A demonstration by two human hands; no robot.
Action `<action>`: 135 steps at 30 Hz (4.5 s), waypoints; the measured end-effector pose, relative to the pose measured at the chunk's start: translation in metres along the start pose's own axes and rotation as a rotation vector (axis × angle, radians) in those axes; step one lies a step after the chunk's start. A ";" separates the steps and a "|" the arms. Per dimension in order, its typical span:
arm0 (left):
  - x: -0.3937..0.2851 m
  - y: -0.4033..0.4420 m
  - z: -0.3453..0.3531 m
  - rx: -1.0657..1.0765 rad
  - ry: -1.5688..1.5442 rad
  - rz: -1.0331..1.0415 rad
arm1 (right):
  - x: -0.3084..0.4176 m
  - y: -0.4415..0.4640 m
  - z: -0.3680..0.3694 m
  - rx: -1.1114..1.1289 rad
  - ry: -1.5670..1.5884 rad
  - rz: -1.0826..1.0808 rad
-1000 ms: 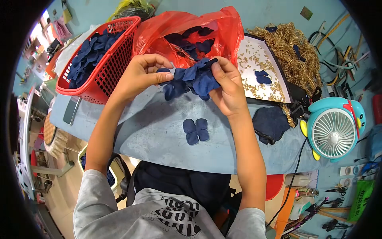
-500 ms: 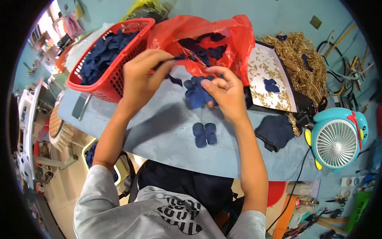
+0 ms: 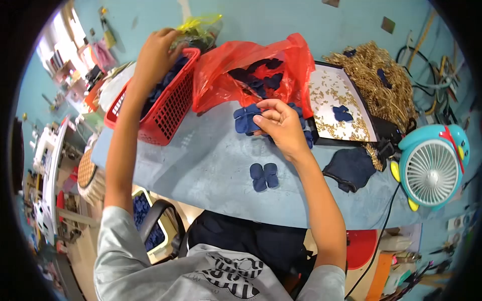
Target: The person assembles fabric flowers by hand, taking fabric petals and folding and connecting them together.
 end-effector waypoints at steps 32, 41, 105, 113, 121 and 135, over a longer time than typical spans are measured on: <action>-0.147 -0.074 0.037 0.196 -1.190 -0.253 | 0.007 0.001 -0.006 0.017 0.056 -0.038; -0.141 -0.087 0.060 0.452 -1.454 -0.553 | 0.009 -0.002 -0.001 0.107 0.001 -0.044; -0.031 -0.048 -0.035 -0.175 -0.982 -0.583 | 0.012 -0.004 0.001 0.067 -0.180 -0.075; -0.133 -0.079 0.023 0.449 -1.325 -0.538 | 0.014 -0.010 0.014 0.130 -0.122 -0.040; -0.045 -0.031 -0.058 -0.176 -0.499 -0.498 | 0.015 -0.010 0.017 0.173 -0.161 -0.054; -0.142 -0.036 -0.014 -0.082 -0.813 -0.068 | 0.018 -0.003 -0.005 0.034 0.038 -0.111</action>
Point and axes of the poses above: each hand's wrist, its own y-axis towards the middle knuckle, its own z-axis out of the palm, x = y × z, the point moved 9 cm from there along y, towards the middle knuckle, and after that the axes turned 3 degrees about -x, right-handed, at the moved point
